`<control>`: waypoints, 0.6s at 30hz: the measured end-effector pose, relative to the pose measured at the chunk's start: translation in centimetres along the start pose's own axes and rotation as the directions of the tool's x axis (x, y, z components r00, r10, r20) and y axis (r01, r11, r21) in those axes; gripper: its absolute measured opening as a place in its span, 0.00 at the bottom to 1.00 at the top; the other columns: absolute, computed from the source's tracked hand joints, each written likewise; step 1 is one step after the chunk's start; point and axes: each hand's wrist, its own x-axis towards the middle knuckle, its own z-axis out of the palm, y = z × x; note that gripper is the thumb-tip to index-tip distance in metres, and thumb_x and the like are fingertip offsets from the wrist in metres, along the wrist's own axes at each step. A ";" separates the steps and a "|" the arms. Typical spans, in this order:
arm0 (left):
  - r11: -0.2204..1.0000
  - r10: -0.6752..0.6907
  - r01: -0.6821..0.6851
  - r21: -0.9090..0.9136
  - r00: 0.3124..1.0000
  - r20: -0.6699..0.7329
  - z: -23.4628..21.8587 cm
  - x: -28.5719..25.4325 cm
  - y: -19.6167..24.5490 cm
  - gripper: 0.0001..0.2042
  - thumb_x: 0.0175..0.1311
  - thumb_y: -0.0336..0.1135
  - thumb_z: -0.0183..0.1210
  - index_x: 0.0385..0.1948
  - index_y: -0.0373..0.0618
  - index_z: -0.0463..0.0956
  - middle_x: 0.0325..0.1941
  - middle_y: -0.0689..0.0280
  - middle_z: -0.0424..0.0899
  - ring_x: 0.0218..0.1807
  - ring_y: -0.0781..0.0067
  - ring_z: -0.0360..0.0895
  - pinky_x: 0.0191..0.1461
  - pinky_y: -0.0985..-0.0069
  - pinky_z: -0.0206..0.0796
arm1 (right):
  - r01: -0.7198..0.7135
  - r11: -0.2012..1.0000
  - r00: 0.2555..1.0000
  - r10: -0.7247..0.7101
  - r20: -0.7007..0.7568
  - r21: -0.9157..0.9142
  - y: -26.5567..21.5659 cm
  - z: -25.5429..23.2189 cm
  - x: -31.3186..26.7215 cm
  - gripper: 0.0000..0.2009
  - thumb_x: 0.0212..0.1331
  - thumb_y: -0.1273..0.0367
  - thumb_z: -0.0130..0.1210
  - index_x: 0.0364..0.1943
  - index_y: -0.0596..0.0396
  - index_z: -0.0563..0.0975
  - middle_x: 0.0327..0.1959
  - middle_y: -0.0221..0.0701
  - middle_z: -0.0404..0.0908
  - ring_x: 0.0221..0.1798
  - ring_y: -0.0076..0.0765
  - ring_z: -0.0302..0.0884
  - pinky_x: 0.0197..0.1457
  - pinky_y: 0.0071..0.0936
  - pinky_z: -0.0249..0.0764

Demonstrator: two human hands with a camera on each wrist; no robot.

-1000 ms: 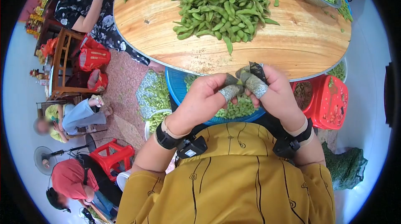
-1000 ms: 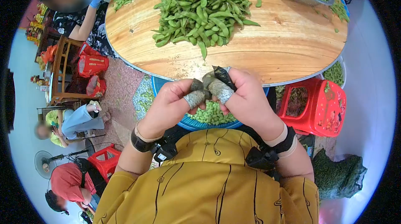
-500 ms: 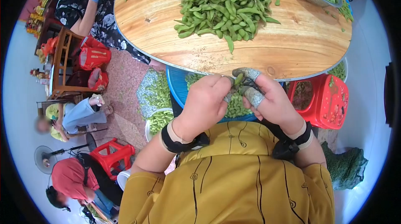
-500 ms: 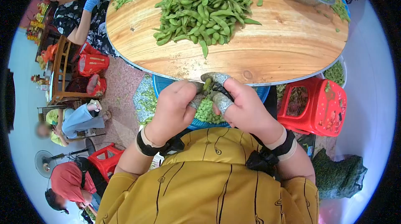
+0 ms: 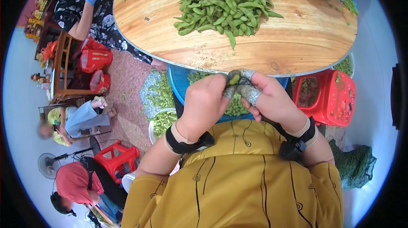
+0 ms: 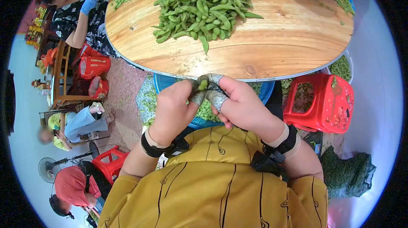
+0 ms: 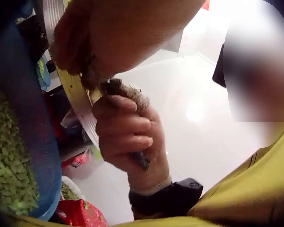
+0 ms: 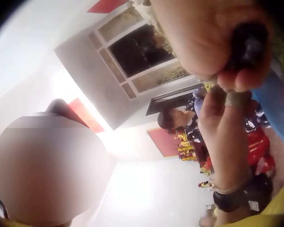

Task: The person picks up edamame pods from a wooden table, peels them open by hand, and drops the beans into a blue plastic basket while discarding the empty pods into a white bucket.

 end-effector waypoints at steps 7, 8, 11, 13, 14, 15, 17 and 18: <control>-0.068 -0.308 0.692 -0.718 0.670 0.675 -1.4 0.1 -0.7 0.03 0.58 0.22 0.50 0.31 0.36 0.73 0.25 0.65 0.78 0.24 0.72 0.74 0.30 0.75 0.68 | -0.028 0.999 0.999 0.028 0.028 0.021 -0.5 -0.8 -0.4 0.11 0.62 0.70 0.48 0.47 0.52 0.73 0.20 0.23 0.72 0.16 0.13 0.65 0.15 0.13 0.64; -0.070 -0.309 0.691 -0.720 0.671 0.674 -1.5 0.1 -0.5 0.03 0.58 0.22 0.50 0.31 0.36 0.73 0.25 0.65 0.78 0.24 0.72 0.74 0.30 0.75 0.68 | -0.028 1.000 0.999 0.028 0.044 -0.002 -0.5 -1.0 -0.5 0.11 0.61 0.70 0.50 0.47 0.53 0.73 0.21 0.22 0.72 0.17 0.14 0.66 0.17 0.16 0.66; 0.076 -0.317 0.717 -0.693 0.676 0.665 -1.3 0.1 -0.4 0.07 0.61 0.22 0.44 0.31 0.35 0.73 0.28 0.69 0.79 0.25 0.80 0.72 0.32 0.80 0.68 | 0.116 0.972 0.991 -0.126 -0.037 -0.205 0.0 -0.8 -0.5 0.12 0.57 0.70 0.54 0.46 0.55 0.74 0.22 0.25 0.74 0.21 0.22 0.71 0.21 0.22 0.69; 0.341 -0.331 0.654 -0.675 0.756 0.565 -0.9 -0.1 -0.4 0.09 0.57 0.19 0.42 0.32 0.35 0.73 0.28 0.66 0.79 0.26 0.78 0.75 0.33 0.81 0.69 | 0.226 0.893 0.951 -0.289 -0.111 -0.390 0.6 -0.6 -0.3 0.12 0.55 0.70 0.56 0.44 0.56 0.74 0.22 0.28 0.75 0.23 0.29 0.75 0.24 0.27 0.71; 0.340 -0.328 0.655 -0.675 0.755 0.567 -0.9 -0.1 -0.2 0.09 0.57 0.19 0.42 0.32 0.35 0.73 0.28 0.66 0.79 0.26 0.78 0.75 0.33 0.81 0.69 | 0.301 0.758 0.894 -0.435 -0.105 -0.579 0.9 -0.6 0.0 0.12 0.52 0.71 0.57 0.40 0.57 0.73 0.24 0.33 0.76 0.26 0.37 0.76 0.28 0.31 0.71; 0.463 -0.284 0.610 -0.643 0.789 0.545 -1.1 0.0 0.1 0.10 0.57 0.19 0.42 0.34 0.35 0.74 0.29 0.66 0.79 0.28 0.78 0.75 0.35 0.82 0.69 | 0.342 0.578 0.821 -0.568 -0.064 -0.740 1.1 -0.6 0.3 0.12 0.48 0.71 0.59 0.37 0.58 0.73 0.26 0.38 0.77 0.30 0.46 0.77 0.31 0.36 0.72; 0.577 -0.234 0.551 -0.603 0.819 0.524 -1.4 0.1 0.3 0.11 0.58 0.19 0.41 0.36 0.34 0.74 0.30 0.66 0.79 0.30 0.79 0.75 0.37 0.82 0.70 | 0.339 0.453 0.789 -0.615 -0.013 -0.824 1.3 -0.4 0.6 0.12 0.46 0.72 0.60 0.34 0.59 0.72 0.27 0.41 0.76 0.31 0.50 0.77 0.33 0.38 0.72; 0.619 -0.228 0.554 -0.556 0.805 0.548 -1.6 0.1 0.2 0.12 0.56 0.18 0.41 0.36 0.34 0.74 0.30 0.66 0.79 0.30 0.79 0.76 0.39 0.82 0.70 | 0.329 0.319 0.757 -0.652 0.046 -0.889 1.4 -0.4 0.7 0.12 0.44 0.72 0.60 0.31 0.59 0.71 0.28 0.44 0.76 0.33 0.55 0.76 0.34 0.40 0.73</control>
